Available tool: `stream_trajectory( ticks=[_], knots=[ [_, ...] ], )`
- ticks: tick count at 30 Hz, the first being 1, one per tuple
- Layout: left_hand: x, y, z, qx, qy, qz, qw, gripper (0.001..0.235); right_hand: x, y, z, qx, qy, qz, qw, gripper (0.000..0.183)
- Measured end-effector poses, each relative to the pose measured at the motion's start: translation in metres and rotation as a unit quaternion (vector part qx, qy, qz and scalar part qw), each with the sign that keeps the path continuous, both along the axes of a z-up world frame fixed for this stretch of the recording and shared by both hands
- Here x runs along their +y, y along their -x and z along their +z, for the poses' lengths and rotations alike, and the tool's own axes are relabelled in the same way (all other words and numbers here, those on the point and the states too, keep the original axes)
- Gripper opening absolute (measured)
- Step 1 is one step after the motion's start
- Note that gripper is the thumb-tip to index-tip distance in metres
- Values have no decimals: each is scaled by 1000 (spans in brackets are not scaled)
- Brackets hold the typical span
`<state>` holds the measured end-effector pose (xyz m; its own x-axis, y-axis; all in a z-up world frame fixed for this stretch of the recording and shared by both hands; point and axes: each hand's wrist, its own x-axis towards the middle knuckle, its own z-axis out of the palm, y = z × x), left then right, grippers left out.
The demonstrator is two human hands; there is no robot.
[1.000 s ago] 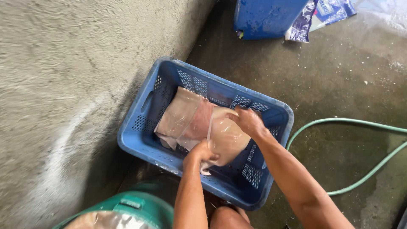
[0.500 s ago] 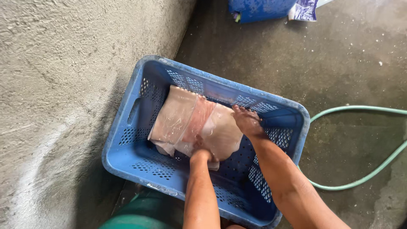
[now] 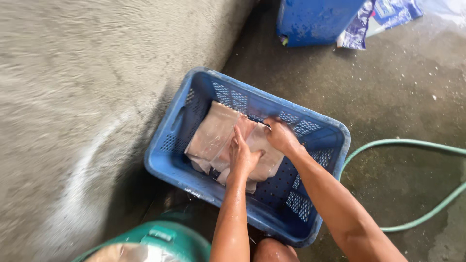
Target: The person washes flat, light-colored material pieces by hand in a green bucket of water, then places them into a blue basket. The person repeats this process for multiple pieces, rinsing and transferring each one.
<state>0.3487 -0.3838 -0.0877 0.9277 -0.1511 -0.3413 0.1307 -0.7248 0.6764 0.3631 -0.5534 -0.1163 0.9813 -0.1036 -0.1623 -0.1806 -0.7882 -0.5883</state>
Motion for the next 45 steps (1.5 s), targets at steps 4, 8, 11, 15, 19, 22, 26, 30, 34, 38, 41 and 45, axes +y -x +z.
stream_trajectory(
  ticks=[4,8,11,15,19,22,26,30,34,38,41,45],
  knots=[
    [22,7,77,-87,66,57,992,123,37,5,87,-105,-91,12,990,31],
    [71,40,141,-201,44,78,975,114,94,25,165,-150,-175,76,970,30],
    [116,72,177,-249,25,118,961,109,146,51,213,-167,-194,144,956,32],
    [183,127,208,-305,-30,170,937,104,216,99,255,-190,-217,223,931,35],
    [245,193,226,-310,-63,247,916,105,283,143,278,-182,-222,293,912,39],
    [287,242,235,-304,-71,290,905,104,326,178,284,-185,-224,337,895,36],
    [324,297,232,-290,-71,354,886,104,369,215,279,-136,-239,392,878,35],
    [347,344,216,-310,-60,385,867,102,399,245,257,-80,-215,435,871,39],
    [361,379,188,-290,-58,410,863,99,415,265,233,-73,-117,503,853,44],
    [357,409,155,-214,-52,422,880,98,421,299,220,8,82,527,846,61],
    [345,426,133,-98,-69,442,889,100,413,323,217,89,150,488,855,70],
    [348,434,116,-68,-21,469,880,111,394,324,203,103,114,451,879,94]
  ],
)
